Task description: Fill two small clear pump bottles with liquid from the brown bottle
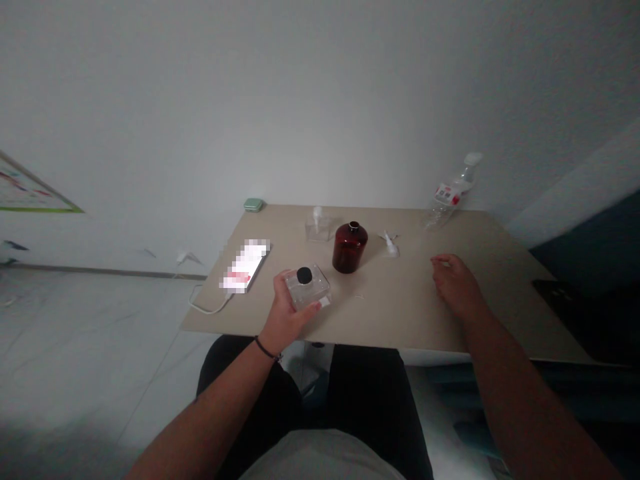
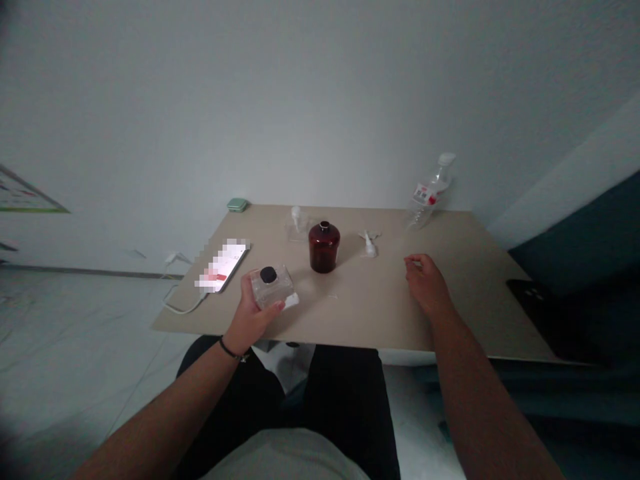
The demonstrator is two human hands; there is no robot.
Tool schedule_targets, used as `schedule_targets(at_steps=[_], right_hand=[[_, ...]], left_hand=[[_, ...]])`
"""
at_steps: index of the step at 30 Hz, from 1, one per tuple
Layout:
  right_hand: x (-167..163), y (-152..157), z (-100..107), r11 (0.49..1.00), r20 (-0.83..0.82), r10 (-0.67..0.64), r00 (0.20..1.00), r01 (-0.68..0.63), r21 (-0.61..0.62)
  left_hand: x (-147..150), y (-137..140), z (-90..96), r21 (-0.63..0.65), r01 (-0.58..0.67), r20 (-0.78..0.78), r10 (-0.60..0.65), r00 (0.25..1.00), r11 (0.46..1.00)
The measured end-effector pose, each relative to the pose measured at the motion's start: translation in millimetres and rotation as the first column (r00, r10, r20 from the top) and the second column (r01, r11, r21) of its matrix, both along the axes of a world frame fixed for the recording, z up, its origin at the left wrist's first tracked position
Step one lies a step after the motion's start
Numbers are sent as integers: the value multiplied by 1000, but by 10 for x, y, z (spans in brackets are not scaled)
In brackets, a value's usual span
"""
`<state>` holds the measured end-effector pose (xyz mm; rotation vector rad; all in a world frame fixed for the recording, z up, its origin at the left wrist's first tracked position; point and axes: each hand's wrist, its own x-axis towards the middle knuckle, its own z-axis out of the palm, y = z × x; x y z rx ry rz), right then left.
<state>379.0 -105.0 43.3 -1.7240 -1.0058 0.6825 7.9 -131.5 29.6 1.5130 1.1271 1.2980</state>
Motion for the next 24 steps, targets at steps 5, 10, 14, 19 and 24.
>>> schedule_targets(at_steps=[5, 10, 14, 19, 24], right_hand=[[-23, 17, 155, 984, 368, 41, 929, 27, -178], [-96, 15, 152, 989, 455, 68, 888, 0, -146], [-133, -6, 72, 989, 427, 81, 901, -18, -149], [-361, -76, -15, 994, 381, 70, 922, -97, 53], [-950, -129, -87, 926, 431, 368, 824, -370, -82]], left_hand=[[-5, 35, -3, 45, -22, -31, 24, 999, 999], [8, 102, -1, 57, -31, -58, 35, 998, 998], [12, 160, -64, 27, -21, -72, 23, 997, 999], [8, 191, -123, -9, 0, -62, -1, 998, 1000], [-8, 202, -135, 1, -18, -47, 18, 999, 1000]])
